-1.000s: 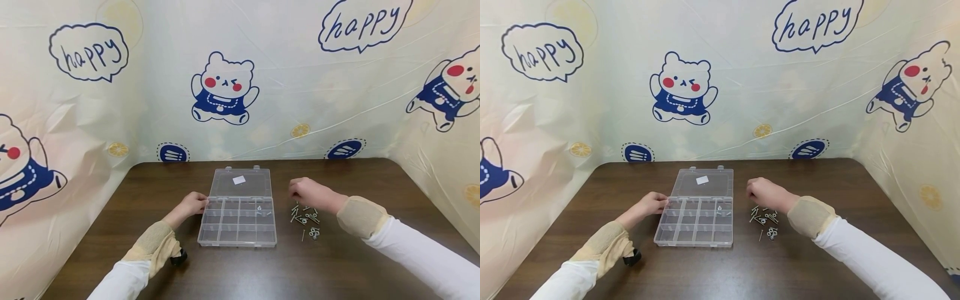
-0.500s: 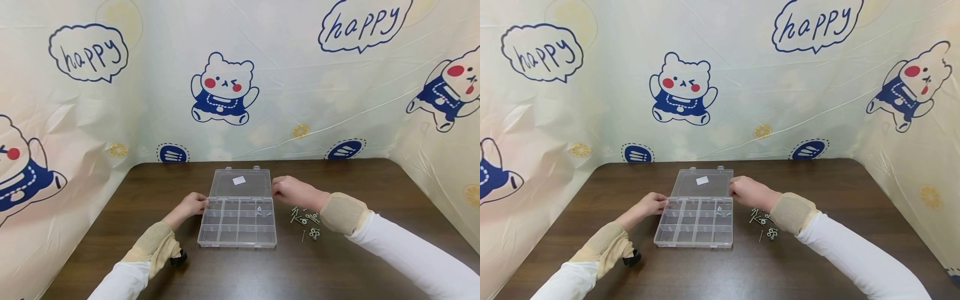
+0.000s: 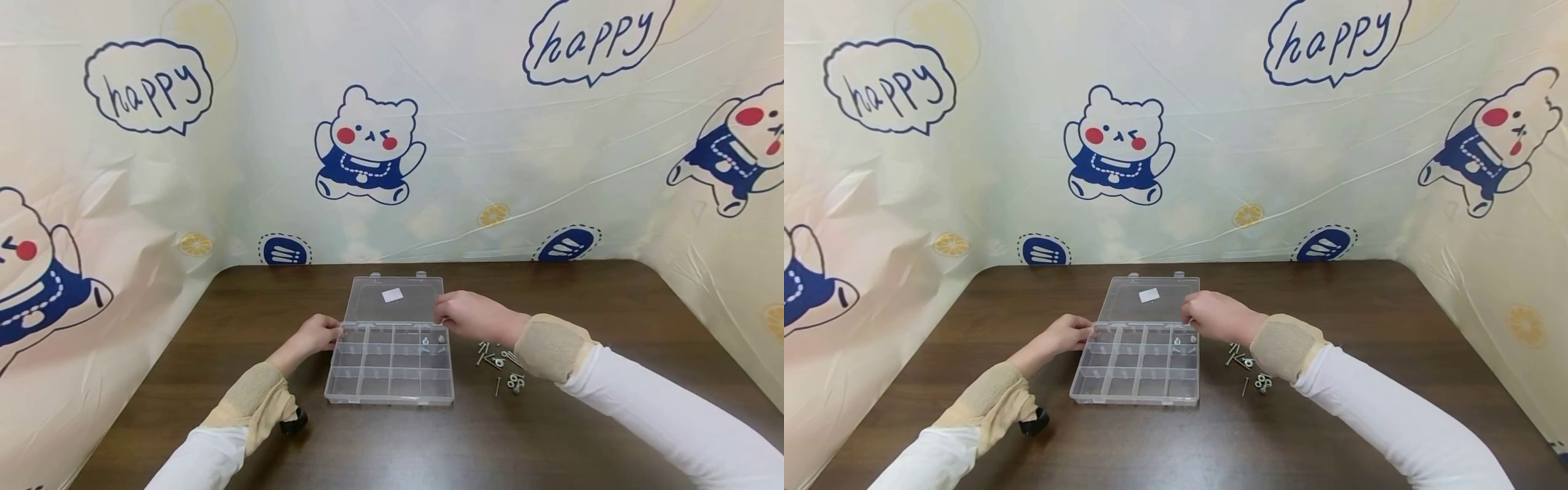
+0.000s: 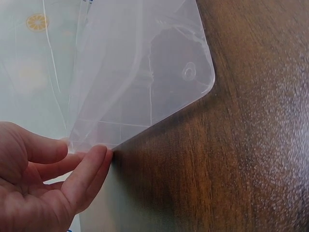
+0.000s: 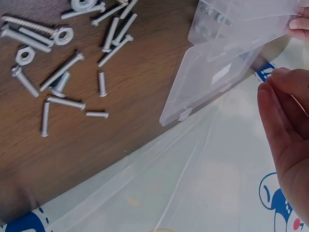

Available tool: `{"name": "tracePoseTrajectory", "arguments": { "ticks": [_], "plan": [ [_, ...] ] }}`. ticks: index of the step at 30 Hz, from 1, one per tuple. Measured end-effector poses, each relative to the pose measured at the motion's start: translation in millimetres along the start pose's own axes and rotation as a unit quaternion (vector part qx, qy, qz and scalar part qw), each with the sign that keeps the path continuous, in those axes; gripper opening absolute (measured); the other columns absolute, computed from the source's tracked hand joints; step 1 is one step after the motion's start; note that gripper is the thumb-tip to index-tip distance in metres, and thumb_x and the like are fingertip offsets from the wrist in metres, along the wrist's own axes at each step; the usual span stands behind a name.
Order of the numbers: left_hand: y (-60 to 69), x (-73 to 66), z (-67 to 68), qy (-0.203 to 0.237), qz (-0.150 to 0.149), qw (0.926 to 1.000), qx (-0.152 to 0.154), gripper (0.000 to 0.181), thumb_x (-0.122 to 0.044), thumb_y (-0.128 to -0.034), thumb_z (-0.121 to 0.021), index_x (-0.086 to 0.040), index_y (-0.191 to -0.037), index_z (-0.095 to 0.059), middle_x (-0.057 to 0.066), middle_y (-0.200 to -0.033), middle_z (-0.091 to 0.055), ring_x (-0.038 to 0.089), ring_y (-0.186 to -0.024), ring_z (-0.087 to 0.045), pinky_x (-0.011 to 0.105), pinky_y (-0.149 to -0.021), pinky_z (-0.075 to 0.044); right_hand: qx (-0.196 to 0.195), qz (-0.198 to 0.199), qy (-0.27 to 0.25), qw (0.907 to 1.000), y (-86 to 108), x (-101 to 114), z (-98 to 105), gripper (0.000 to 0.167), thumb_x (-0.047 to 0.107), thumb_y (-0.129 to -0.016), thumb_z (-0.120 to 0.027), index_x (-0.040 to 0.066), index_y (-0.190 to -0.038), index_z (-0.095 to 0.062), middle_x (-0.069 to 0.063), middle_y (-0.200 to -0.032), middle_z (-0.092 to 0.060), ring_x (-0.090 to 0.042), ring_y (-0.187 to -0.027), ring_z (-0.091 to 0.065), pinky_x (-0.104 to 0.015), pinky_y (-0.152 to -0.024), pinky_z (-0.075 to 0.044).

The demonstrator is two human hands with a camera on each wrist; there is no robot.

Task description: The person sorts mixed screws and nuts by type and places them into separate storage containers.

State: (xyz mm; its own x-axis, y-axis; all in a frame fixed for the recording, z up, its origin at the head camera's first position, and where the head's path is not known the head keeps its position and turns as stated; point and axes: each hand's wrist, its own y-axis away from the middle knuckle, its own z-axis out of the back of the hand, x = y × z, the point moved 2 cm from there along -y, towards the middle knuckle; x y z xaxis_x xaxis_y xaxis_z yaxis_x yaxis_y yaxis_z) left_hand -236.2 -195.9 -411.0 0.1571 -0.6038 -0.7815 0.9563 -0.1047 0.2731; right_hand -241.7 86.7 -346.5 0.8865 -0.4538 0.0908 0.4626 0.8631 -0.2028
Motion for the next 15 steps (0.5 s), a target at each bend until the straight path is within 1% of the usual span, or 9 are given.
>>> {"name": "tracePoseTrajectory", "arguments": {
  "ticks": [3, 8, 11, 15],
  "plan": [
    [0.7, -0.6, -0.1, 0.002, -0.002, 1.0, 0.001, 0.026, 0.003, -0.0906, -0.045, 0.021, -0.108, -0.052, 0.028, -0.1, -0.056, 0.028, -0.088, -0.059, 0.038, -0.078, -0.054, 0.005, -0.006, 0.005, 1.0, 3.5, -1.0, 0.7, 0.013, -0.007, -0.076, -0.06, 0.004, -0.079, -0.066, 0.0, -0.076, -0.06, -0.012, -0.072, -0.059, -0.024, -0.065, -0.053],
    [0.7, -0.4, -0.4, 0.007, -0.005, 1.0, 0.002, 0.025, 0.004, -0.0903, -0.045, 0.021, -0.107, -0.053, 0.027, -0.098, -0.056, 0.027, -0.087, -0.059, 0.038, -0.078, -0.054, 0.014, -0.022, 0.015, 0.9995, 11.1, -4.8, 0.4, 0.015, -0.004, -0.078, -0.06, 0.009, -0.072, -0.063, 0.005, -0.068, -0.054, -0.007, -0.063, -0.05, -0.022, -0.059, -0.048],
    [-0.1, 0.2, -0.4, 0.009, -0.009, 0.9999, 0.002, 0.025, 0.004, -0.09, -0.045, 0.021, -0.107, -0.053, 0.027, -0.097, -0.056, 0.027, -0.086, -0.059, 0.038, -0.078, -0.054, 0.032, -0.028, 0.02, 0.9989, 15.8, -8.1, -0.9, 0.017, -0.004, -0.078, -0.059, 0.011, -0.07, -0.062, 0.006, -0.064, -0.05, -0.007, -0.059, -0.045, -0.022, -0.054, -0.045],
    [-0.8, 1.0, -0.5, 0.009, -0.006, 0.9999, 0.001, 0.026, 0.004, -0.0899, -0.045, 0.021, -0.107, -0.052, 0.027, -0.097, -0.057, 0.028, -0.087, -0.059, 0.038, -0.078, -0.054, 0.064, -0.044, 0.028, 0.9966, 22.0, -12.6, -3.2, 0.015, -0.005, -0.076, -0.06, 0.009, -0.07, -0.064, 0.006, -0.062, -0.048, -0.009, -0.056, -0.043, -0.023, -0.051, -0.043]
  ]
}}
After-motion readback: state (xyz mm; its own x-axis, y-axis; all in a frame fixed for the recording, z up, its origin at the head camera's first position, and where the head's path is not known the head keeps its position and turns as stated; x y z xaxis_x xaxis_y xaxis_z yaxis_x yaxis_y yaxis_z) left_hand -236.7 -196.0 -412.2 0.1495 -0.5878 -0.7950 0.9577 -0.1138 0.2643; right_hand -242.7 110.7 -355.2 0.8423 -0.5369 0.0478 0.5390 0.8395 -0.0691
